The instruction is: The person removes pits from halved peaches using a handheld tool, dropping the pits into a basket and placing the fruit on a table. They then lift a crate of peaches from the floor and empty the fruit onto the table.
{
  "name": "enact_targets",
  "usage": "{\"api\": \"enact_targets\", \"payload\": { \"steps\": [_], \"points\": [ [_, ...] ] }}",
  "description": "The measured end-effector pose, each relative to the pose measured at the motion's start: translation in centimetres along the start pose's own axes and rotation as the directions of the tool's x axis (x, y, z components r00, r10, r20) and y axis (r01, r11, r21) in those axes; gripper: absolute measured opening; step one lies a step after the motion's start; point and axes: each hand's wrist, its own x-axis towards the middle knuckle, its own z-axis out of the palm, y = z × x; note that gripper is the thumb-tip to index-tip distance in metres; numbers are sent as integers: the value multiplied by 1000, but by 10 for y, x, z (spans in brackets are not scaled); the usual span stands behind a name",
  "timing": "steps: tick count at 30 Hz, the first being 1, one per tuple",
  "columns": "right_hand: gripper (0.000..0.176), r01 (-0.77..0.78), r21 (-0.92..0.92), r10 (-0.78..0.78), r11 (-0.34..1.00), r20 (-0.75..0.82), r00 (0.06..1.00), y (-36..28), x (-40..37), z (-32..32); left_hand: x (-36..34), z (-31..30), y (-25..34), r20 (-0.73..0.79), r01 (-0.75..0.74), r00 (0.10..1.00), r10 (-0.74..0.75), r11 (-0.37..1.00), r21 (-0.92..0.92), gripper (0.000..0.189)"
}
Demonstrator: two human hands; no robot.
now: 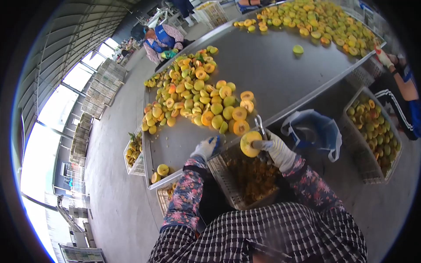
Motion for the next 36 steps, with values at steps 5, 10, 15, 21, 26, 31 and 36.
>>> {"api": "enact_targets", "payload": {
  "steps": [5, 10, 15, 21, 26, 31, 36],
  "points": [
    [46, -36, 23, 37, 999, -23, 999, 2, 2, 2, -7, 10, 51, 112, -71, 990, 83, 992, -105, 65],
    [45, -11, 98, 13, 995, -29, 999, 10, 5, -4, -29, -4, 71, 24, 12, 999, 22, 453, -891, 39],
    [42, 42, 131, -36, 991, -51, 998, 8, 1, -7, -23, -23, 86, -47, -177, 976, 212, 657, -733, 35],
    [39, 111, 238, -90, 965, -98, 991, 13, 8, 3, 10, -4, 136, -166, -586, 796, 582, 810, 29, 45],
    [37, 97, 265, -96, 959, -16, 995, 15, 7, -7, 29, -11, 143, 179, -528, 849, 497, 794, 300, 52],
    [48, 191, 73, -194, 979, 30, 981, 22, 16, -13, 29, -5, 94, -45, -530, 830, 555, 812, 244, 43],
    [54, 26, 60, -23, 998, -46, 999, 5, 19, 13, -30, 7, 77, 43, 187, 941, 336, -408, -894, 51]
  ]
}}
